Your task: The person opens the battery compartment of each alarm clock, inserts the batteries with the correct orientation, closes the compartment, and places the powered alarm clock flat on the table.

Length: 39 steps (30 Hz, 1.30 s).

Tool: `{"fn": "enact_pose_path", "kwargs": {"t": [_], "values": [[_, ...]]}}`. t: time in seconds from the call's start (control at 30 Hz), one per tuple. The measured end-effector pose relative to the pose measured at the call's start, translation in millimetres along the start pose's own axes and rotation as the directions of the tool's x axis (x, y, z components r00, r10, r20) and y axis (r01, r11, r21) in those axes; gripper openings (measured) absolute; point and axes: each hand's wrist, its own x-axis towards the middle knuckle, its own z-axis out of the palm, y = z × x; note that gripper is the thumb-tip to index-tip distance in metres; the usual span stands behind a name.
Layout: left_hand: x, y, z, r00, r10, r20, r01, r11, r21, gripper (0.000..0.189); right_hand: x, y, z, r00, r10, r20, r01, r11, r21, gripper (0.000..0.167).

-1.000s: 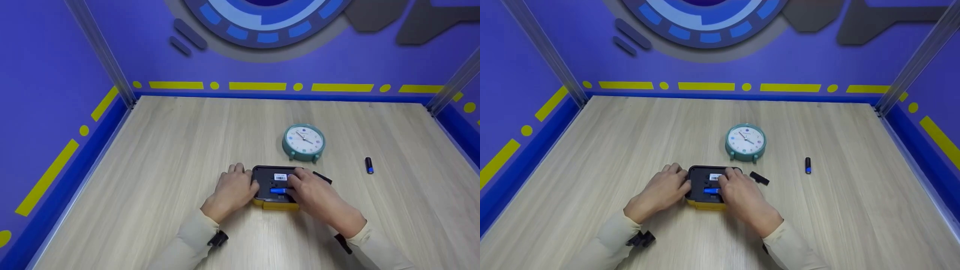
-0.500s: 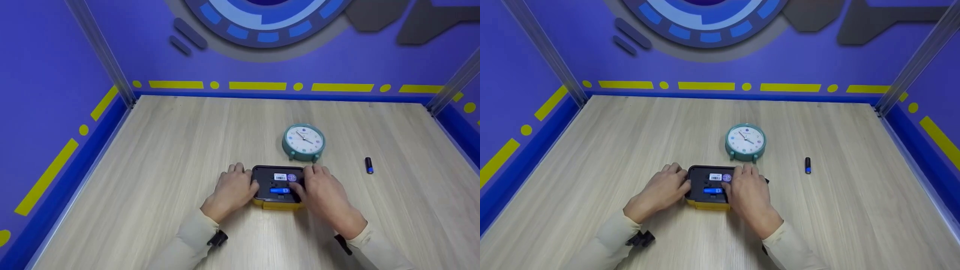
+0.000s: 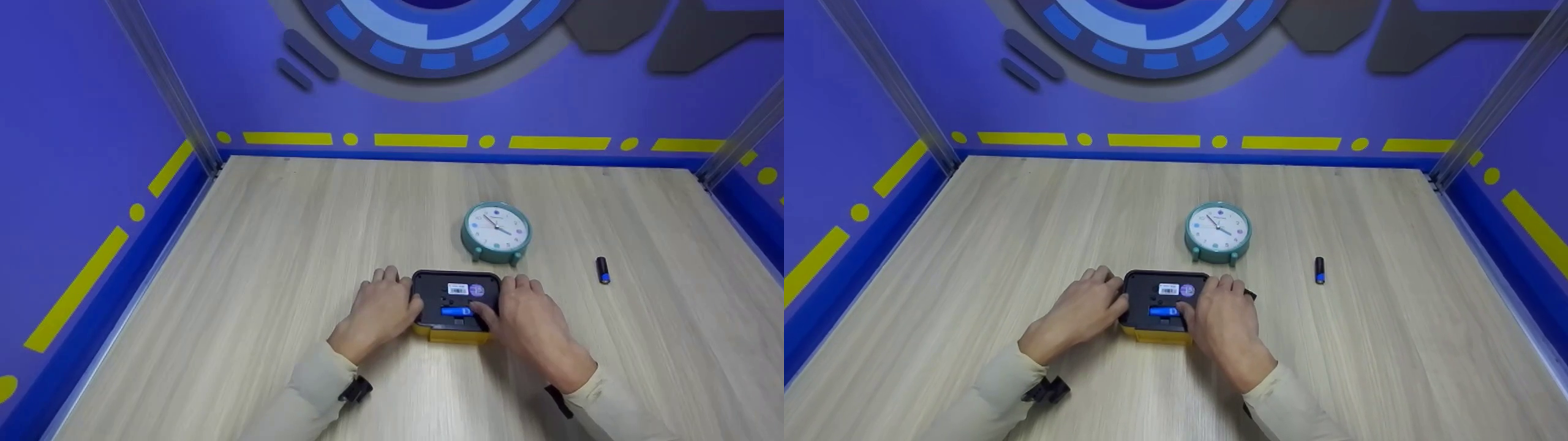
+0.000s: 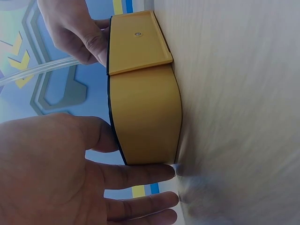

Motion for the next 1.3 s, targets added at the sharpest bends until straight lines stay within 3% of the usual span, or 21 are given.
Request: {"fn": "enact_pose_path", "kwargs": {"t": [0.5, 0.87, 1.3], "values": [[0.7, -0.1, -0.9, 1.0, -0.003, 0.015, 0.003, 1.0, 0.008, 0.048, 2.3, -2, 6, 0.992, 0.069, 0.107, -0.067, 0.997, -0.028, 0.073], [0.5, 0.9, 0.1, 1.0, -0.014, -0.002, 0.014, 1.0, -0.017, 0.045, 0.6, 1, 9, 0.998, 0.017, 0.067, -0.012, 0.997, -0.072, 0.067], [-0.4, 1.0, 0.4, 1.0, -0.005, -0.013, 0.005, 1.0, 0.008, 0.048, 1.9, 2, 11, 0.995, 0.025, 0.101, -0.018, 0.997, -0.069, 0.069]]}}
